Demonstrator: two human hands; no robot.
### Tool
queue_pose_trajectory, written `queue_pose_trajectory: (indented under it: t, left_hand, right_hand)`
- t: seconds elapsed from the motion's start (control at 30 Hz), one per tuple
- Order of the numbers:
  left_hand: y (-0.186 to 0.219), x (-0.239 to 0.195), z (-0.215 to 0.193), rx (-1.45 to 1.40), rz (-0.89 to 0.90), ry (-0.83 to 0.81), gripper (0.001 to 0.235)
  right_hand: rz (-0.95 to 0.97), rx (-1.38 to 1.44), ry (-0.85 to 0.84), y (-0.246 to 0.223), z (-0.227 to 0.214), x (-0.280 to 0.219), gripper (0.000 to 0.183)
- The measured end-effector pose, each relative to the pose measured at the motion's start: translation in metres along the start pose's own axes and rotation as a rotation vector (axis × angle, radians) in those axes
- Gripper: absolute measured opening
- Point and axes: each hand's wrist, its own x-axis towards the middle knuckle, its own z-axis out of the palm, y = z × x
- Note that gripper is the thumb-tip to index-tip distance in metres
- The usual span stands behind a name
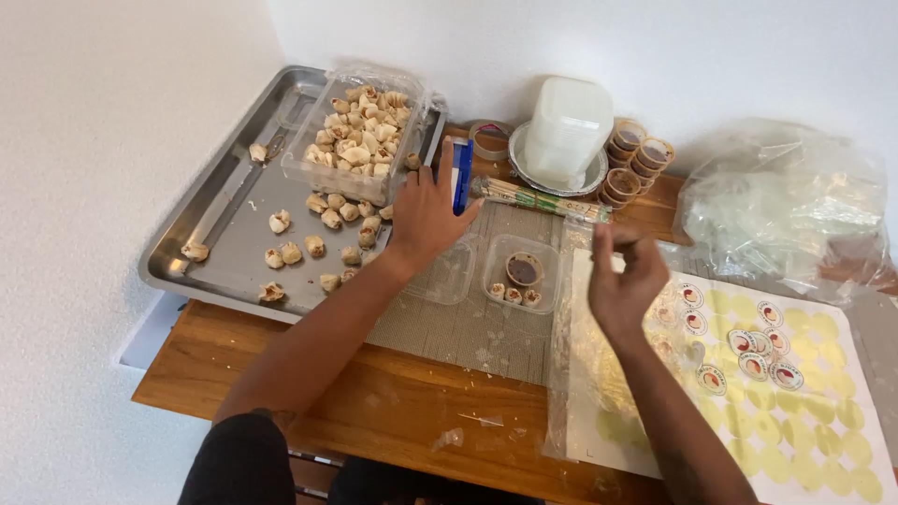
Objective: The person places small food items into a clear plastic container, closes the lid, and then unwraps a pair of disposable chopsticks. The person places the chopsticks into the container and closes the lid again.
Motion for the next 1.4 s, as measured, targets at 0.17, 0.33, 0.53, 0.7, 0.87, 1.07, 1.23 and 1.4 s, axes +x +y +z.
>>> queue_pose_trajectory:
  t: [0.17,0.33,0.53,0.7,0.87,1.07,1.23,1.4]
  left_hand:
    - [0.004,-0.001,-0.009,-0.275,0.001,-0.009,0.096]
    - [0.009,-0.004,-0.014,-0.473,-0.002,-0.113,0.086]
    - [-0.003,-0.004,-0.004,-0.519,-0.025,-0.213,0.087]
    - [-0.003,-0.002,-0.010,-0.478,-0.003,-0.264,0.089]
    - [0.004,-0.006,-0.012,-0.405,0.019,-0.232,0.086]
    - [0.000,-0.007,-0.007,-0.412,0.020,-0.211,0.081]
    - [0.001,-0.006,-0.014,-0.494,-0.001,-0.260,0.083]
    - [-0.003,-0.005,-0.002,-0.528,0.010,-0.275,0.084]
  right_hand:
    - [0.776,0.205,-0.033,-0.056,0.004,0.069,0.040]
    - [0.985,0.173,-0.285,-0.029,0.048,0.092,0.051]
    - [0.418,-0.846,-1.046,0.040,0.086,0.090,0.036]
    - [-0.166,-1.055,-0.974,0.033,0.066,0.101,0.032]
    - [0.207,-0.630,-0.901,0.020,0.108,0.115,0.026]
    - [0.818,-0.127,-0.836,0.015,0.168,0.103,0.034]
    - [1.106,0.036,-0.725,0.057,0.203,0.082,0.036]
    - [1.156,0.175,-0.558,0.059,0.224,0.078,0.038]
